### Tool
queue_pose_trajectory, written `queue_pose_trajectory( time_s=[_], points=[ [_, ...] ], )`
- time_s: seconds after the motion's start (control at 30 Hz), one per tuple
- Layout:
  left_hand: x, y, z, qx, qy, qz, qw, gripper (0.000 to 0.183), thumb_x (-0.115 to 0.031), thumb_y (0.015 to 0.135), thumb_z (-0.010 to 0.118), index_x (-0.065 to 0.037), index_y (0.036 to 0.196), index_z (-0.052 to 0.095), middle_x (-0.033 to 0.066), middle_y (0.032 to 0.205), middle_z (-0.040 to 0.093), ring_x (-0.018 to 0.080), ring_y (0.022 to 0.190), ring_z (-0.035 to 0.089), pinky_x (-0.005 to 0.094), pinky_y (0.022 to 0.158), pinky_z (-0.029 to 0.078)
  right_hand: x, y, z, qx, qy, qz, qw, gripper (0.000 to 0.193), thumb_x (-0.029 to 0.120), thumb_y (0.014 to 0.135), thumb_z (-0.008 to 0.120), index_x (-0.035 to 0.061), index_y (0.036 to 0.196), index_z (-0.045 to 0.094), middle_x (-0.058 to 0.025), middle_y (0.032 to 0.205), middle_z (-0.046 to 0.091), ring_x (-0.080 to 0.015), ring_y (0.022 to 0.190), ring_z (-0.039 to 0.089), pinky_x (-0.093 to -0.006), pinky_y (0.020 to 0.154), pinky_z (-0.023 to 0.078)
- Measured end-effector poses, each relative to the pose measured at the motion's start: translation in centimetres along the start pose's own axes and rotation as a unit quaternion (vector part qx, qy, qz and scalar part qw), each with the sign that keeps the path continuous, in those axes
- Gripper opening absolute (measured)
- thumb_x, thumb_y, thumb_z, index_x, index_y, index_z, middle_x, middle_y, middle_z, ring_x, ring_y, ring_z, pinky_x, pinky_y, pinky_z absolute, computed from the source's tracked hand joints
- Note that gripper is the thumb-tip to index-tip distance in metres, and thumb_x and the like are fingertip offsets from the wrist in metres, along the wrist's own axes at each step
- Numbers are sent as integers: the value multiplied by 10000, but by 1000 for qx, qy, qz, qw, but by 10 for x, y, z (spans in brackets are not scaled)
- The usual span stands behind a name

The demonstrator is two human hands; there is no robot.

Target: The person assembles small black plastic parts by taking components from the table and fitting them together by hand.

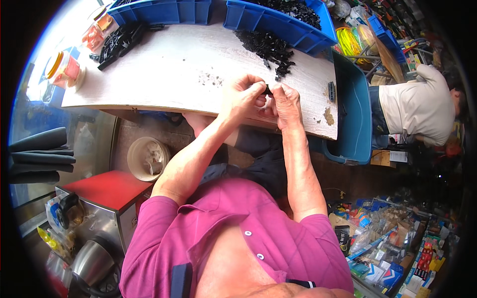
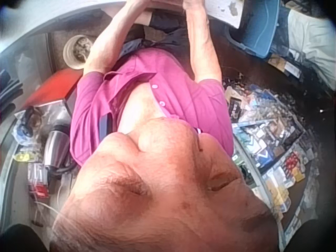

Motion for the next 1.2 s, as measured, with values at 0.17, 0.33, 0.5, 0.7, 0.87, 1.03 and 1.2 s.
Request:
queue_pose_trajectory(
  time_s=[0.17,0.33,0.5,0.7,0.87,1.03,1.2],
  points=[
    [1,1,9,25,8,-8,1000,179,-147,900,640,-2,1006,643,36,730,623,70,606,575,199,532,475,-5,0,-10,-49,13,-75,996,338,365,899,645,59,764,591,2,537,501,-103,400,449,-303,423,509],
    [-34,35,14,4,444,118,888,279,-208,906,617,-149,1177,641,74,813,632,166,706,598,325,626,484,-3,-6,-26,-102,155,-58,981,235,224,893,610,64,730,557,9,439,393,-138,352,446,-380,436,547],
    [-28,74,23,16,683,315,659,212,-162,819,642,-158,1024,697,98,849,614,324,861,557,422,805,463,1,-12,-69,-241,198,32,950,289,265,889,570,60,696,506,-40,427,400,-187,371,487,-504,483,579],
    [-28,71,23,4,699,345,627,88,-144,818,638,-111,900,634,103,871,618,323,870,563,431,775,468,20,-27,-178,-458,156,32,875,393,396,853,622,13,906,550,-74,493,396,-266,505,542,-530,616,590],
    [-26,58,8,-1,498,252,830,109,-124,847,598,-58,930,622,136,806,649,312,748,618,395,704,487,13,-14,-150,-322,135,37,936,285,297,815,722,81,819,536,-39,452,415,-207,451,547,-499,561,586],
    [12,49,11,53,195,31,979,204,-207,866,593,-19,920,649,100,794,679,148,650,616,317,596,518,14,-5,-60,-99,89,22,991,228,219,839,724,45,907,594,-18,473,492,-152,373,503,-337,447,536],
    [24,37,22,74,50,-63,994,115,-159,859,638,-45,865,619,55,722,642,81,591,577,218,504,485,1,7,-47,-47,1,-1,999,229,222,861,711,38,973,632,-17,464,487,-143,363,477,-284,414,458]
  ],
)
Point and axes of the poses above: each hand's wrist, its own y-axis towards the middle knuckle, its own z-axis out of the palm, x = y × z, the point moved 7 cm from there along y, towards the middle knuckle
